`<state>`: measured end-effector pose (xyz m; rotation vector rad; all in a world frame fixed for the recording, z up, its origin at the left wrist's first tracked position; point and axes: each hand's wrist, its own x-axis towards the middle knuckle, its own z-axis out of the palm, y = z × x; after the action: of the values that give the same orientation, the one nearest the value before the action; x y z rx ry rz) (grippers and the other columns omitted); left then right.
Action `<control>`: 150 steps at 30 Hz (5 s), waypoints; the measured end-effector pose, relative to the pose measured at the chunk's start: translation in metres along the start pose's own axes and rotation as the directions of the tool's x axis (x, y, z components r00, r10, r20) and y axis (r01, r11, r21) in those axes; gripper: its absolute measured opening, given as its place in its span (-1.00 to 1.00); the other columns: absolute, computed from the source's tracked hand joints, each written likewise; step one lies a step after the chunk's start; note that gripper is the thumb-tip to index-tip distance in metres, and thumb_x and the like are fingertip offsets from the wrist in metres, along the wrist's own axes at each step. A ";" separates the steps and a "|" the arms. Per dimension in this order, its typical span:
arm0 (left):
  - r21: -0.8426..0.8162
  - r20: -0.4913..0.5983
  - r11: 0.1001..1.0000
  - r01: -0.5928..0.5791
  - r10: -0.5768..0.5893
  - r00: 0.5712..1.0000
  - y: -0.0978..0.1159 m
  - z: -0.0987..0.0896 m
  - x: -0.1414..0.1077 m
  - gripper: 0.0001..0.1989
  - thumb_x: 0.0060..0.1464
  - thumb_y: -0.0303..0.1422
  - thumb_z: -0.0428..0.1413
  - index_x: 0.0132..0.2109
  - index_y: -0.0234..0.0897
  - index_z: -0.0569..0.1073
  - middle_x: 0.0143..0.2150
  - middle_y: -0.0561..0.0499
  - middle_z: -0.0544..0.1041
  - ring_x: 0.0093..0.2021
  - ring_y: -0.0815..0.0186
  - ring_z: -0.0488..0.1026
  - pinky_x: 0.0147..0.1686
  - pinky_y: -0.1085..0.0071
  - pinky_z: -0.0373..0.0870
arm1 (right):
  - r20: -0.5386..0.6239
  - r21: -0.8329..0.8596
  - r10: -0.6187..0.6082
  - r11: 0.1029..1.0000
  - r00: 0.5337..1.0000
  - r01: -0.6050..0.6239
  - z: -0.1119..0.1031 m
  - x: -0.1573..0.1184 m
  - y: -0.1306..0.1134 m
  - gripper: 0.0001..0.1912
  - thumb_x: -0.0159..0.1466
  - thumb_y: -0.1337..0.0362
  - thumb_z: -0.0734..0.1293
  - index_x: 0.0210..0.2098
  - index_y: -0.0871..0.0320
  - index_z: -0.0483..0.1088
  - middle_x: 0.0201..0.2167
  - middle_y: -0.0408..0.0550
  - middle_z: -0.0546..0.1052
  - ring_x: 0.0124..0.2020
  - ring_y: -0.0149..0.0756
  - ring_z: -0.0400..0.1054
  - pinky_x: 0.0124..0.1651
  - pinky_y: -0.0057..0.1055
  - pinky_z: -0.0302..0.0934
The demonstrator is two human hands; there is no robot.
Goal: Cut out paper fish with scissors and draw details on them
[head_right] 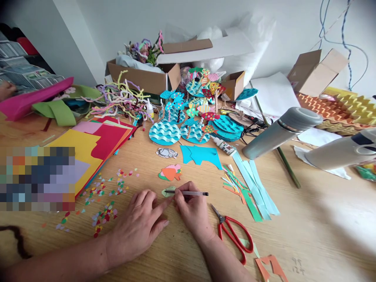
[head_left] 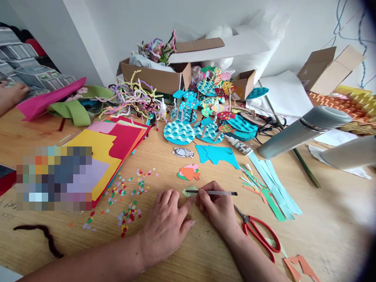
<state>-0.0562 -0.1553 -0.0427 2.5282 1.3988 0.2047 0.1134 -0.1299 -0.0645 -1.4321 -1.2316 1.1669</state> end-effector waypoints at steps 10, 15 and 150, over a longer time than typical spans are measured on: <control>-0.003 -0.004 1.000 0.000 0.000 1.000 0.000 0.000 0.000 -0.59 0.20 -0.17 -0.02 0.15 -0.17 0.32 -0.15 -0.09 0.27 -0.09 0.13 0.19 -0.05 0.09 0.24 | 0.002 0.003 0.005 1.000 1.000 -0.005 0.000 -0.001 -0.001 -0.74 0.23 0.10 0.32 -0.46 0.13 0.28 -0.69 -0.22 0.36 -0.72 -0.47 0.15 -0.69 -0.55 0.01; -0.011 -0.008 1.000 0.005 -0.005 1.000 0.000 0.000 -0.001 -0.58 0.20 -0.16 -0.02 0.16 -0.16 0.31 -0.13 -0.10 0.28 -0.08 0.12 0.20 -0.06 0.10 0.25 | -0.006 0.021 0.017 1.000 1.000 -0.016 0.000 -0.001 -0.002 -0.72 0.22 0.07 0.33 -0.46 0.13 0.28 -0.67 -0.19 0.39 -0.72 -0.45 0.18 -0.69 -0.54 0.02; -0.027 -0.109 1.000 -0.011 0.008 0.994 -0.001 0.003 -0.001 -0.59 0.20 -0.15 -0.02 0.17 -0.07 0.31 0.00 -0.11 0.29 0.04 0.09 0.19 0.03 0.08 0.23 | -0.286 0.059 -0.207 0.971 0.936 0.232 -0.001 -0.003 -0.005 -0.73 0.37 0.11 0.15 -0.08 0.12 0.31 -0.35 -0.05 0.51 -0.37 -0.28 0.43 -0.26 -0.30 0.34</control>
<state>-0.0571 -0.1558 -0.0457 2.5365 1.4127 0.3661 0.1138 -0.1328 -0.0593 -1.3012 -1.0936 0.8272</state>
